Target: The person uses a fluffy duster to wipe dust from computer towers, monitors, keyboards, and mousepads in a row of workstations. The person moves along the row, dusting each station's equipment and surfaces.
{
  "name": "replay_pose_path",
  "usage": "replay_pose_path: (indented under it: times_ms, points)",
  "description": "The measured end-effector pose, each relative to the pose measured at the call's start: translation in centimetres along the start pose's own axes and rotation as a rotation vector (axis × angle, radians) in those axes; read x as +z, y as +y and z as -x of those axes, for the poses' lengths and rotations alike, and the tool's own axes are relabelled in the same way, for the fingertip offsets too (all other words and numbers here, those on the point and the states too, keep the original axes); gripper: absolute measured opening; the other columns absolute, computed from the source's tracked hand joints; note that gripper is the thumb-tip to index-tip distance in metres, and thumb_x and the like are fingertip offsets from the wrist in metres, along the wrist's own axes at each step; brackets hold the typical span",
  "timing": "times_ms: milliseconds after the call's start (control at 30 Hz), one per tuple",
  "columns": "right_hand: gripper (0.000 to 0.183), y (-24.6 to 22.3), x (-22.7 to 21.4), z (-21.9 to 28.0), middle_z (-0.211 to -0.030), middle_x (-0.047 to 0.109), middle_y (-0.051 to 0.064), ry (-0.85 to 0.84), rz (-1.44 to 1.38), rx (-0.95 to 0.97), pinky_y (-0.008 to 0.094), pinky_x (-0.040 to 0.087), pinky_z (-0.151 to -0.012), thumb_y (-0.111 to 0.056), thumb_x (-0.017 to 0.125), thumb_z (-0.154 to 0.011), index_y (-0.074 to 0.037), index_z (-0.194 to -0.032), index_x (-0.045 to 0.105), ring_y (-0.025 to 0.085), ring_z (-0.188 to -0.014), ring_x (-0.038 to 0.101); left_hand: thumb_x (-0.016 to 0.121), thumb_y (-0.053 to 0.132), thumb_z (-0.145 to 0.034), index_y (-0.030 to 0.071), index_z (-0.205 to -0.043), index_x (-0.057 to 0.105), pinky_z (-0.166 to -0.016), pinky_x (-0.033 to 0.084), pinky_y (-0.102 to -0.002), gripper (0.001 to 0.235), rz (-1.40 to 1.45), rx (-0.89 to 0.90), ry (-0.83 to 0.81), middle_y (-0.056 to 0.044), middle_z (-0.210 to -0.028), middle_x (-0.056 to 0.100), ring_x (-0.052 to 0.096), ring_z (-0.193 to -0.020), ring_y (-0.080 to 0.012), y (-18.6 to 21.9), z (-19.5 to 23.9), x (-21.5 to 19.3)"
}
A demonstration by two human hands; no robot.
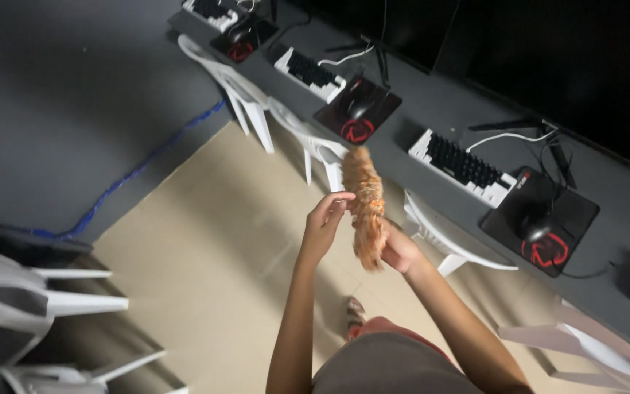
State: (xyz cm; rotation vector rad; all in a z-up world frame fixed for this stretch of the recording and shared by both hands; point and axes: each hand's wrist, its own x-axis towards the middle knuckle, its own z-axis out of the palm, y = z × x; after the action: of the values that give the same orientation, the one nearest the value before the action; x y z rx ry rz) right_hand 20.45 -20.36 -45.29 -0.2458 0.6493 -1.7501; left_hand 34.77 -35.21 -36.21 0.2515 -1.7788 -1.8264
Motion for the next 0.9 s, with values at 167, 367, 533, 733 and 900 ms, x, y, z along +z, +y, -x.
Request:
replay_pose_path:
  times_ms: [167, 367, 533, 733, 900]
  points:
    - [0.051, -6.0, 1.4, -0.4, -0.119, 0.069, 0.007, 0.126, 0.425, 0.057, 0.039, 0.059, -0.087, -0.029, 0.059, -0.096, -0.008, -0.142, 0.051, 0.019, -0.103, 0.068, 0.055, 0.015, -0.108, 0.0, -0.126, 0.066, -0.094, 0.052, -0.029, 0.026, -0.118, 0.063, -0.045, -0.007, -0.12, 0.073, 0.066, -0.105, -0.0133, -0.8, -5.5, -1.3]
    - [0.059, -14.5, 7.6, 2.8, -0.096, 0.075, 0.015, 0.323, 1.354, -0.033, 0.036, 0.06, -0.074, -0.023, 0.062, -0.094, -0.013, -0.149, 0.046, 0.022, -0.08, 0.073, 0.055, 0.015, -0.108, 0.001, -0.127, 0.064, -0.096, 0.054, -0.03, 0.025, -0.093, 0.062, -0.351, -0.008, -0.118, 0.072, 0.069, -0.107, -0.0144, 1.7, -12.2, -0.6]
    - [0.059, -20.0, 14.1, 6.7, -0.113, 0.069, 0.02, 0.502, 2.059, -0.63, 0.042, 0.058, -0.074, -0.013, 0.07, -0.083, -0.001, -0.137, 0.052, 0.035, -0.089, 0.071, 0.057, 0.015, -0.106, 0.003, -0.127, 0.064, -0.1, 0.053, -0.032, 0.025, -0.226, 0.227, -0.715, -0.007, -0.123, 0.072, 0.069, -0.115, -0.017, 7.0, -19.0, 1.1]
    - [0.033, -25.2, 22.5, 10.2, -0.102, 0.071, 0.012, 0.895, 2.445, -0.898, 0.041, 0.058, -0.078, -0.014, 0.073, -0.088, -0.006, -0.119, 0.065, 0.03, -0.089, 0.071, 0.063, 0.02, -0.104, 0.005, -0.121, 0.067, -0.098, 0.053, -0.033, 0.023, -0.448, 0.523, -0.925, -0.008, -0.119, 0.073, 0.07, -0.113, -0.0193, 13.7, -27.6, 3.6]
    - [0.035, -28.6, 26.8, 11.3, -0.1, 0.071, 0.008, 1.032, 2.558, -0.969, 0.04, 0.058, -0.076, -0.017, 0.075, -0.088, -0.008, -0.121, 0.071, 0.028, -0.088, 0.071, 0.063, 0.016, -0.102, 0.005, -0.118, 0.07, -0.097, 0.054, -0.035, 0.02, -0.398, 0.704, -0.976, -0.01, -0.117, 0.075, 0.07, -0.111, -0.0205, 19.3, -32.8, 5.2]
